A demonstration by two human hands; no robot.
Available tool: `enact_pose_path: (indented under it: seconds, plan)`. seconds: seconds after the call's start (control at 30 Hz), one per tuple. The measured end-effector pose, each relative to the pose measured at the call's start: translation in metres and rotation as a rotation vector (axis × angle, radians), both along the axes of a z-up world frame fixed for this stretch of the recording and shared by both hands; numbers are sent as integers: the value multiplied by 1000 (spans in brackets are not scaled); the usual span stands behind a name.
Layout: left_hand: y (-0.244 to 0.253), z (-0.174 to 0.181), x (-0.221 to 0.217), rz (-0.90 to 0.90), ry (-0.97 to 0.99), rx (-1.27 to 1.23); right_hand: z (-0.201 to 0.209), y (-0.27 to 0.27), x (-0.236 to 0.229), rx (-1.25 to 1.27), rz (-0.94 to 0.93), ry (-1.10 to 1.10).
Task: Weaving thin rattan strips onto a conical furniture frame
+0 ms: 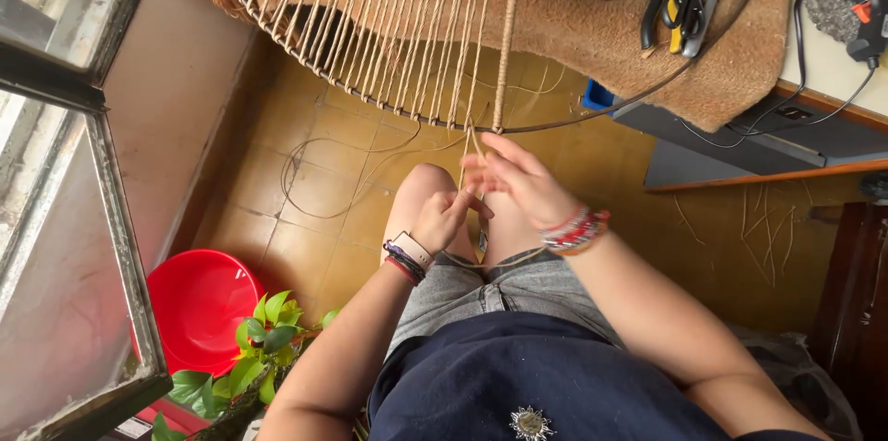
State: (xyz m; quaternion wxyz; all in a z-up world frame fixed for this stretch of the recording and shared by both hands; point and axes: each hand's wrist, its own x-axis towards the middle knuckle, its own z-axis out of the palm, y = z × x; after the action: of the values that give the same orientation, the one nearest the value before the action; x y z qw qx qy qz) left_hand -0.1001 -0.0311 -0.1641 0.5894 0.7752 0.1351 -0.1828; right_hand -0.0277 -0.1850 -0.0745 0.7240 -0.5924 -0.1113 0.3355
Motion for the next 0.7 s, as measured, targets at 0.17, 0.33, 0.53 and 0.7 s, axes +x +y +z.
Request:
enact_pose_path:
  seconds: [0.17, 0.33, 0.53, 0.7]
  plan:
    - [-4, -51, 0, 237, 88, -499, 8, 5, -28, -633, 337, -467]
    - [14, 12, -11, 101, 80, -568, -85, -74, 26, -1100, 489, -837]
    - [28, -1, 1, -143, -180, 680, -42, -52, -26, -121, 71, -92]
    - [19, 36, -5, -191, -307, 583, -48, -48, -26, -1156, 615, -716]
